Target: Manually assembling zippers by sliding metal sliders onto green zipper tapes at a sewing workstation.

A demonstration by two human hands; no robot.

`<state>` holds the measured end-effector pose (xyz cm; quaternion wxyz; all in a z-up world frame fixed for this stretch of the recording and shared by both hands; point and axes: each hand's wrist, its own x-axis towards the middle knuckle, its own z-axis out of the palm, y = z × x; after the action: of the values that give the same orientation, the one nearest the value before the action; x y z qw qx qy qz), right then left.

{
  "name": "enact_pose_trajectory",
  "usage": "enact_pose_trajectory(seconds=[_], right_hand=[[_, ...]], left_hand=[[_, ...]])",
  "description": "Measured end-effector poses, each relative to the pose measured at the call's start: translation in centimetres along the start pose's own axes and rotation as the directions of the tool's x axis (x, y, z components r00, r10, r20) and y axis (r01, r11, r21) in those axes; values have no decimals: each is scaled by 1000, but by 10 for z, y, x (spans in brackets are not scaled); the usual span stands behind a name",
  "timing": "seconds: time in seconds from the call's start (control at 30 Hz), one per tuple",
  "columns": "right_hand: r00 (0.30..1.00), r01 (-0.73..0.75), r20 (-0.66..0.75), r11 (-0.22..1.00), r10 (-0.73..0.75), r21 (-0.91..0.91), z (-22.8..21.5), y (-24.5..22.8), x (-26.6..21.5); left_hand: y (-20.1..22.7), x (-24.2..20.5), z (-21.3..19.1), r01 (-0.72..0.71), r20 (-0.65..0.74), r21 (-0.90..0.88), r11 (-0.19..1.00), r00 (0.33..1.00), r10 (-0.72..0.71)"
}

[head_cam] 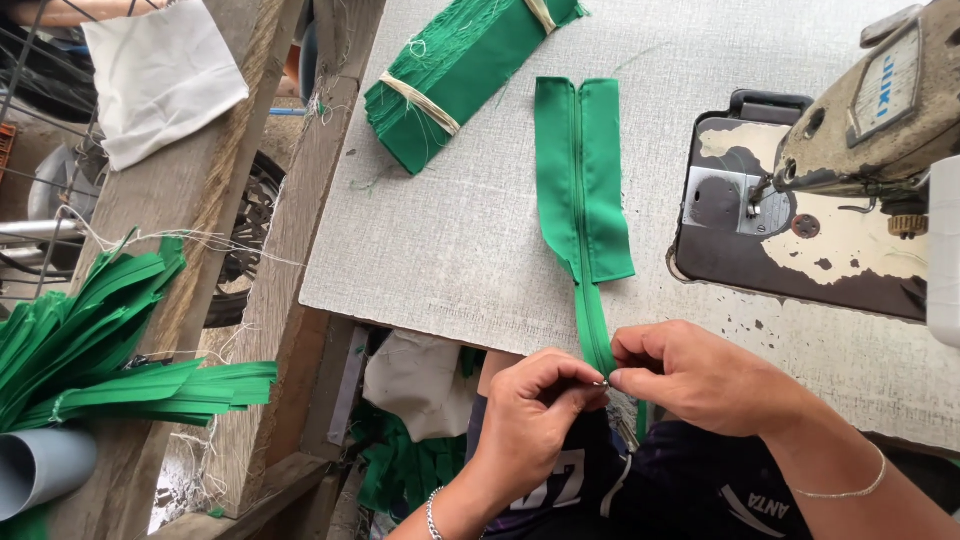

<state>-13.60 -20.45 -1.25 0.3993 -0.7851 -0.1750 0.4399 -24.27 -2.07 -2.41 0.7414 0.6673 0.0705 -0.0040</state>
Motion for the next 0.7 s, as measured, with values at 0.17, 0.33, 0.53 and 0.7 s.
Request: enact_pose_trajectory(seconds=[0.17, 0.33, 0.53, 0.7], right_hand=[[999, 46, -24, 991, -43, 124, 7, 7, 0], [995, 75, -87, 961, -54, 267, 17, 22, 2], [992, 69, -118, 965, -40, 254, 19, 22, 1], [998, 45, -66, 911, -19, 411, 20, 25, 2]], left_hand=[[-1, 1, -6, 63, 47, -87, 994, 997, -60], [-4, 1, -10, 85, 86, -185, 979, 994, -70], [-6, 4, -12, 24, 108, -194, 981, 994, -3], [-8, 6, -17, -26, 167, -129, 991, 985, 47]])
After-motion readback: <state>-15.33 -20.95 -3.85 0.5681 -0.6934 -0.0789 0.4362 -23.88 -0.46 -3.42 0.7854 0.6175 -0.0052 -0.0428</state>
